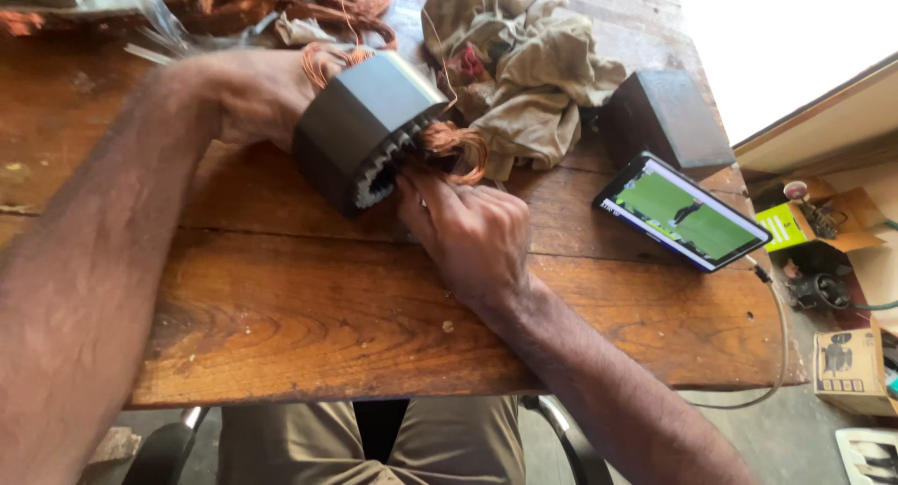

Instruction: The person winds copper wire by hand into the slots of a cylindrical stator core. The left hand holds the stator while the right hand guides and pushes the wire into place. A tablet playing a video is visible on the table but not used in the task.

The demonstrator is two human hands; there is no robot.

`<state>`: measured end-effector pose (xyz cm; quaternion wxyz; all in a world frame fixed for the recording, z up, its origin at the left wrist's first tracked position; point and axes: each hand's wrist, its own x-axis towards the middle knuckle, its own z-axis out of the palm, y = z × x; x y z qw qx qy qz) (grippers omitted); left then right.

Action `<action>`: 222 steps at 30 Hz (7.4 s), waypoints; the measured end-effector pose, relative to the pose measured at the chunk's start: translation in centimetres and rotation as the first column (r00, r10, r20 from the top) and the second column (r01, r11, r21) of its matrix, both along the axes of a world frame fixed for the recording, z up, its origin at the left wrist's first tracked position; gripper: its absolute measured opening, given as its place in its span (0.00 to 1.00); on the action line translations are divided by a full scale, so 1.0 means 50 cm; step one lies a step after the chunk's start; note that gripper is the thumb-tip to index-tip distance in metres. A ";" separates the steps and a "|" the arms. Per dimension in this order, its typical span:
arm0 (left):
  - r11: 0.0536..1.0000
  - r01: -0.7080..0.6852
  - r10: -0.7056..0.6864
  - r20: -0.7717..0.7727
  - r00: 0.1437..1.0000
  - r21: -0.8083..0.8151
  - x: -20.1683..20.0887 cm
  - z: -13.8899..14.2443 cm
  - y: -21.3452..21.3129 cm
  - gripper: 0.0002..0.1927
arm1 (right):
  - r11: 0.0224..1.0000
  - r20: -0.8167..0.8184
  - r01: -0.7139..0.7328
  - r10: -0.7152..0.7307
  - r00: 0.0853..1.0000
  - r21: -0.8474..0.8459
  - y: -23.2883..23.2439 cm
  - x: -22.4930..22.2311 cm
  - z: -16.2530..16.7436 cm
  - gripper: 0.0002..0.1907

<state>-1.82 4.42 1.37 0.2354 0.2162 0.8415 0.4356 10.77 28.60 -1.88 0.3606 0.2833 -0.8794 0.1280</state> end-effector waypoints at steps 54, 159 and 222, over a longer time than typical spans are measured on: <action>0.991 -0.070 0.089 -0.166 0.982 0.116 -0.006 0.020 -0.029 0.20 | 0.972 0.428 0.108 -0.008 0.904 -0.210 0.004 0.019 0.035 0.18; 0.503 0.212 -0.546 0.117 0.830 0.838 0.000 -0.004 0.006 0.43 | 0.994 0.124 -0.046 0.059 0.991 -0.098 0.015 0.006 0.023 0.11; 0.821 0.011 -0.162 0.214 0.963 0.570 0.003 -0.007 -0.003 0.50 | 0.974 0.132 -0.056 0.087 0.987 -0.221 0.025 0.003 0.027 0.10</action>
